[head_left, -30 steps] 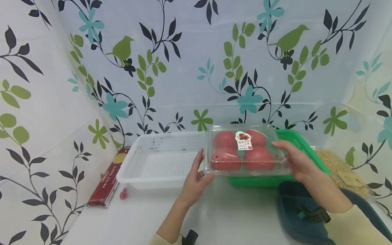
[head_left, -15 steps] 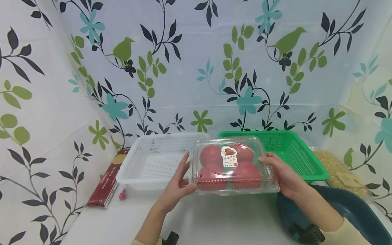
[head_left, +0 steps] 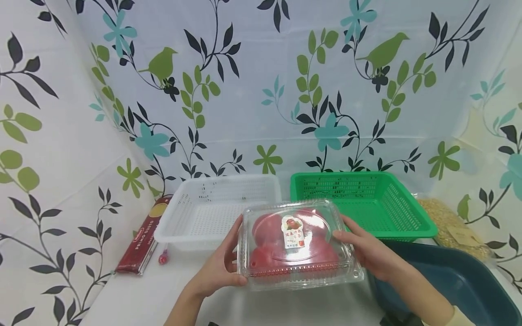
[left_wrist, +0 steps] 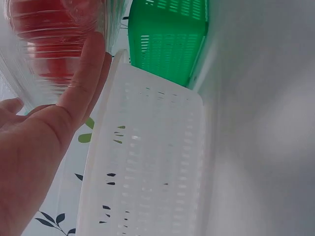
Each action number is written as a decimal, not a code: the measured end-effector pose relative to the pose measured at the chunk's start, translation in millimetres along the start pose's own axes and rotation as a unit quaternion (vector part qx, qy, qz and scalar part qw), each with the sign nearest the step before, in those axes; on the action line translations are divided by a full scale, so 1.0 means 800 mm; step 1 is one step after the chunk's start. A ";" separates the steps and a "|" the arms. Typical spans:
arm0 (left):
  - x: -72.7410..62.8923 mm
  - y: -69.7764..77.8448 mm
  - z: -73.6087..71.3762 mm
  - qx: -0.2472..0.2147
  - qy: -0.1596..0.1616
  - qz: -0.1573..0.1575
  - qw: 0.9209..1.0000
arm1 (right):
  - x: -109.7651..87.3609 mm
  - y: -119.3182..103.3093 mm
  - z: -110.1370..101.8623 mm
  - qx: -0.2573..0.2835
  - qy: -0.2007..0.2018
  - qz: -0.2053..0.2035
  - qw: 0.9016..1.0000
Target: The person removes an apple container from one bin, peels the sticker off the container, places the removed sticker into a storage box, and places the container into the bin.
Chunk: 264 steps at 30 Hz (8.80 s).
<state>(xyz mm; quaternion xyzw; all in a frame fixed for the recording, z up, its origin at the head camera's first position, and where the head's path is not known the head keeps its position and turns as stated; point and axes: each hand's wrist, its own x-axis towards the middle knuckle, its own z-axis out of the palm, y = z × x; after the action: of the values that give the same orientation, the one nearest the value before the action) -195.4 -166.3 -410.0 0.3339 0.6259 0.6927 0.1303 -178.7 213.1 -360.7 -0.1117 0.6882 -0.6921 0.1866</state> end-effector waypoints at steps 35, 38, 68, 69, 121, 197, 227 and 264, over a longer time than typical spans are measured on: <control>-0.057 -0.024 0.013 -0.047 -0.049 -0.072 0.995 | -0.030 0.089 0.005 0.035 -0.063 0.049 0.996; -0.058 -0.030 0.012 -0.054 -0.055 -0.087 0.993 | -0.029 0.094 0.006 0.026 -0.055 0.059 0.996; -0.057 -0.056 0.010 -0.062 -0.022 -0.157 0.985 | -0.020 0.104 0.017 -0.007 0.008 0.086 0.996; -0.057 -0.056 0.010 -0.061 -0.021 -0.159 0.985 | -0.021 0.103 0.018 -0.009 0.009 0.086 0.996; -0.020 -0.064 0.048 0.207 0.220 -0.006 0.953 | 0.033 0.015 0.041 -0.151 -0.006 -0.043 0.988; -0.020 -0.068 0.051 0.175 0.220 -0.007 0.960 | 0.078 0.006 0.084 -0.402 -0.070 -0.119 0.905; -0.021 -0.067 0.051 0.165 0.227 -0.013 0.960 | 0.076 0.003 0.069 -0.329 -0.109 -0.100 0.933; -0.021 -0.063 0.051 0.150 0.225 -0.014 0.963 | 0.073 -0.001 0.043 -0.251 -0.132 -0.081 0.955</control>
<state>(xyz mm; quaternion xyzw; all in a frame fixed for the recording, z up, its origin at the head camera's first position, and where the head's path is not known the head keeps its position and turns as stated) -169.3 -134.9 -463.6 0.1765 0.7402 0.6463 -0.0563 -217.3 157.4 -364.6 -0.3009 0.7977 -0.4890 0.1846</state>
